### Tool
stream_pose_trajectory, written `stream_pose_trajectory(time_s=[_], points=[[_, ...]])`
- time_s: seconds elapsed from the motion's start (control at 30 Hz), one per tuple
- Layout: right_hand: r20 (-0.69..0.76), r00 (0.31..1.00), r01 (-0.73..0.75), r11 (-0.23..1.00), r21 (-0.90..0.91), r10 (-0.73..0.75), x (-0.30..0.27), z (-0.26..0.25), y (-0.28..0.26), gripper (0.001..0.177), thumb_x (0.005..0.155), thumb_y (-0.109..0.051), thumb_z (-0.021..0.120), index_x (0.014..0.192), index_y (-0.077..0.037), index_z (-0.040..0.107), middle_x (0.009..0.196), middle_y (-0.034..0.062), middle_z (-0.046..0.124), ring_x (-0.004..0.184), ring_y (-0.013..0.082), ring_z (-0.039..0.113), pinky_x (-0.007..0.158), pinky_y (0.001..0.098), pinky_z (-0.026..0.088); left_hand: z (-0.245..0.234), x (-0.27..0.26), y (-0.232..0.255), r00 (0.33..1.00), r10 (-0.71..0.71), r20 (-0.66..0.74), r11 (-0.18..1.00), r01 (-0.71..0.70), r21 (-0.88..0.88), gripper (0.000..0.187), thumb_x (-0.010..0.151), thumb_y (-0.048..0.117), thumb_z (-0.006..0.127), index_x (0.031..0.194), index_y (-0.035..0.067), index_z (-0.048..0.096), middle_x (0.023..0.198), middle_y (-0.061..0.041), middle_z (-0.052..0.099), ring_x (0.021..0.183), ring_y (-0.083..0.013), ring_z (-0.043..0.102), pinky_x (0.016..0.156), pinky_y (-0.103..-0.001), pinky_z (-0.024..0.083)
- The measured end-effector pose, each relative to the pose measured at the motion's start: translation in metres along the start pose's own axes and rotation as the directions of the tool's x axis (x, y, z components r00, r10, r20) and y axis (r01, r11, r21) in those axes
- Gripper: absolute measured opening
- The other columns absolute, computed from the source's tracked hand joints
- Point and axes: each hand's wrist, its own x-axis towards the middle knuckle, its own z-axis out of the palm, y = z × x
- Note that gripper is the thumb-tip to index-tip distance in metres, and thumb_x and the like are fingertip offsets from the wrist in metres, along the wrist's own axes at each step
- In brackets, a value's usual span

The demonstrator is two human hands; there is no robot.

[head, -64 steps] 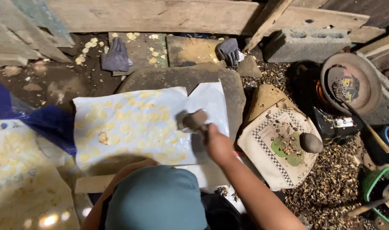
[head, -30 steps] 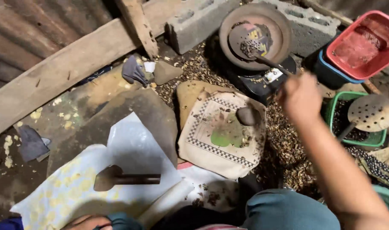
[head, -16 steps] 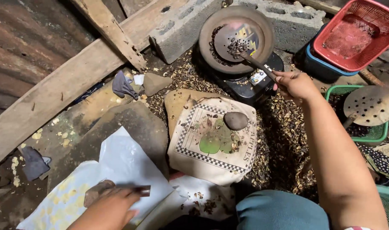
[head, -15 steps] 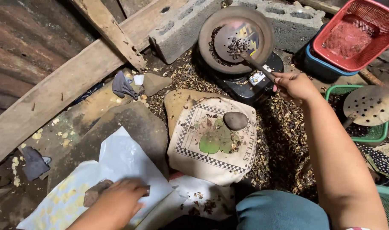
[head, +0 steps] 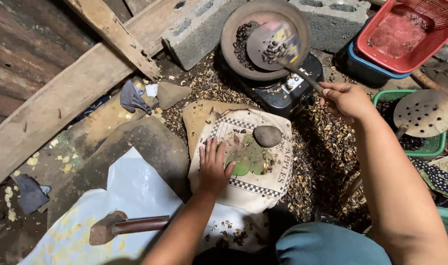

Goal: Cracking nuts with a hammer on a stone base and sorting the kernels

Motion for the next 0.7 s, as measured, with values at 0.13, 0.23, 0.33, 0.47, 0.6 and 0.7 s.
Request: stream_pose_trajectory(time_s=[0.13,0.23,0.33,0.47,0.6,0.7], points=[[-0.068,0.996,-0.070,0.984,-0.162,0.060,-0.033,-0.001,-0.024,0.032,0.105,-0.013,0.058,0.135,-0.014,0.068,0.085,0.0071,0.069,0.053,0.0099,0.048,0.043,0.0222,0.036,0.003,0.001,0.000,0.997,-0.074,0.006,0.996,0.074,-0.043,0.084,0.086,0.035,0.072,0.151,-0.007,0.037,0.163,-0.028,0.030,0.153,-0.0455,0.026,0.125,-0.056,0.018],[-0.076,0.997,-0.051,0.945,-0.323,0.028,-0.078,0.000,-0.044,0.034,0.104,-0.011,0.061,0.137,-0.010,0.070,0.078,0.0087,0.060,0.056,0.0172,0.046,0.049,0.0295,0.038,0.005,-0.001,0.001,0.997,-0.069,-0.042,0.997,0.068,-0.040,0.094,0.088,0.044,0.076,0.152,-0.010,0.032,0.163,-0.033,0.027,0.153,-0.0495,0.027,0.124,-0.055,0.025],[-0.077,0.985,-0.170,0.856,-0.488,0.152,-0.113,0.008,-0.060,0.037,0.098,-0.010,0.069,0.134,-0.013,0.073,0.076,0.0167,0.067,0.053,0.0215,0.045,0.045,0.0345,0.034,0.005,0.001,0.001,0.992,-0.038,-0.120,0.998,0.032,-0.055,0.103,0.082,0.039,0.084,0.152,-0.013,0.030,0.160,-0.038,0.028,0.152,-0.0504,0.028,0.126,-0.051,0.026],[-0.086,0.912,-0.365,0.701,-0.612,0.400,-0.158,0.052,-0.091,0.036,0.104,-0.011,0.064,0.139,-0.017,0.071,0.069,0.0266,0.061,0.050,0.0346,0.062,0.041,0.0495,0.067,0.007,0.001,0.002,0.990,-0.092,-0.104,0.986,0.075,-0.152,0.111,0.078,0.043,0.087,0.153,-0.012,0.026,0.162,-0.040,0.020,0.153,-0.0529,0.026,0.125,-0.052,0.026],[0.070,0.962,-0.079,0.514,-0.854,0.264,-0.175,0.062,-0.056,0.039,0.095,-0.021,0.068,0.132,-0.032,0.071,0.085,0.0083,0.081,0.039,0.0163,0.052,0.042,0.0276,0.053,0.012,0.002,0.003,0.982,-0.149,-0.113,0.982,0.134,-0.130,0.127,0.072,0.059,0.086,0.157,-0.008,0.020,0.162,-0.041,0.016,0.149,-0.0582,0.030,0.119,-0.056,0.037],[0.143,0.988,0.091,0.500,-0.861,0.067,-0.178,0.062,-0.072,0.035,0.093,-0.017,0.068,0.127,-0.024,0.073,0.104,0.0048,0.083,0.037,0.0178,0.068,0.039,0.0278,0.065,0.008,0.004,0.004,0.996,-0.080,-0.046,0.991,0.075,-0.111,0.099,0.079,0.052,0.082,0.153,0.006,0.036,0.159,-0.030,0.031,0.148,-0.0544,0.033,0.115,-0.059,0.041]])
